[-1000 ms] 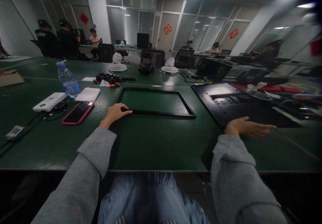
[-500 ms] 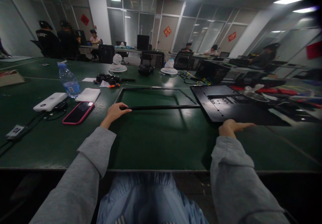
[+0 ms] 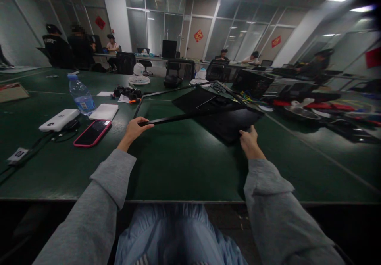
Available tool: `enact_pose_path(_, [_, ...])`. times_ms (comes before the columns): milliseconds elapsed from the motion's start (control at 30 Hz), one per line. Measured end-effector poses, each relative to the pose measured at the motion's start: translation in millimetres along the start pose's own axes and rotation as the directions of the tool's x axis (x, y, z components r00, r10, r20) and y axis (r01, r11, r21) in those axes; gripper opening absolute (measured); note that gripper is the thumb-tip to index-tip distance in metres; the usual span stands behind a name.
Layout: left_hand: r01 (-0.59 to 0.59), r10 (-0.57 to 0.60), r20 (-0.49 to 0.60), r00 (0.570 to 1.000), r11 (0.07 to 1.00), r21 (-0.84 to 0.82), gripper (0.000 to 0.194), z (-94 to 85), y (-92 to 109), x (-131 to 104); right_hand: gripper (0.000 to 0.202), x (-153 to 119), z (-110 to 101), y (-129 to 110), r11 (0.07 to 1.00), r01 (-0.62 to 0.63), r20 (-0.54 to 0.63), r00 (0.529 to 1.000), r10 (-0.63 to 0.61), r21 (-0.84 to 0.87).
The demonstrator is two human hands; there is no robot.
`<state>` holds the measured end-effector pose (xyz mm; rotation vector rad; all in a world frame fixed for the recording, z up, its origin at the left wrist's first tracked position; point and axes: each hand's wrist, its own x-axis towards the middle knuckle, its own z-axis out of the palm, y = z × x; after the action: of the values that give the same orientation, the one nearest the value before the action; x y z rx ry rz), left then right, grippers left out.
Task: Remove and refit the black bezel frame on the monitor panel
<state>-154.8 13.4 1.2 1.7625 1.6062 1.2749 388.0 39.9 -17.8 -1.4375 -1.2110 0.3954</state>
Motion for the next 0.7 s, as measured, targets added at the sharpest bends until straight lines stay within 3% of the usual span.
enact_pose_path(100, [-0.011, 0.011, -0.008, 1.000, 1.000, 0.028, 0.041, -0.6, 1.4, -0.3, 0.086, -1.0, 15.3, -15.2, 0.978, -0.194, 0.049, 0.980, 0.190, 0.079])
enact_pose_path(200, [-0.018, 0.018, 0.000, 1.000, 0.997, 0.078, 0.037, -0.9, 4.2, -1.4, 0.065, -0.1, 26.2, -23.5, 0.975, -0.201, 0.257, 0.951, 0.172, 0.092])
enact_pose_path(267, [-0.031, 0.029, 0.016, 0.999, 0.994, 0.105, 0.036, -1.2, 6.5, -2.8, 0.054, 3.0, 31.5, -22.3, 0.977, -0.196, 0.301, 0.940, 0.163, 0.083])
enact_pose_path(400, [-0.065, 0.062, 0.023, 0.998, 0.984, 0.164, 0.036, -1.9, 8.8, -5.1, 0.045, 15.2, 30.6, -12.7, 0.979, -0.165, 0.049, 0.986, 0.160, 0.116])
enact_pose_path(467, [-0.086, 0.084, 0.019, 0.996, 0.977, 0.193, 0.036, -2.1, 8.6, -5.1, 0.051, 22.3, 20.6, -10.4, 0.970, -0.160, 0.020, 0.987, 0.159, 0.182])
enact_pose_path(600, [-0.095, 0.092, 0.022, 0.996, 0.962, 0.256, 0.034, -2.2, 9.9, -4.7, 0.062, 30.5, -0.6, -16.2, 0.946, -0.214, 0.282, 0.949, 0.142, 0.243])
enact_pose_path(700, [-0.099, 0.091, 0.038, 0.995, 0.949, 0.298, 0.033, -2.9, 13.3, -6.0, 0.049, 28.2, 3.8, -21.8, 0.974, -0.160, 0.323, 0.941, 0.101, 0.160])
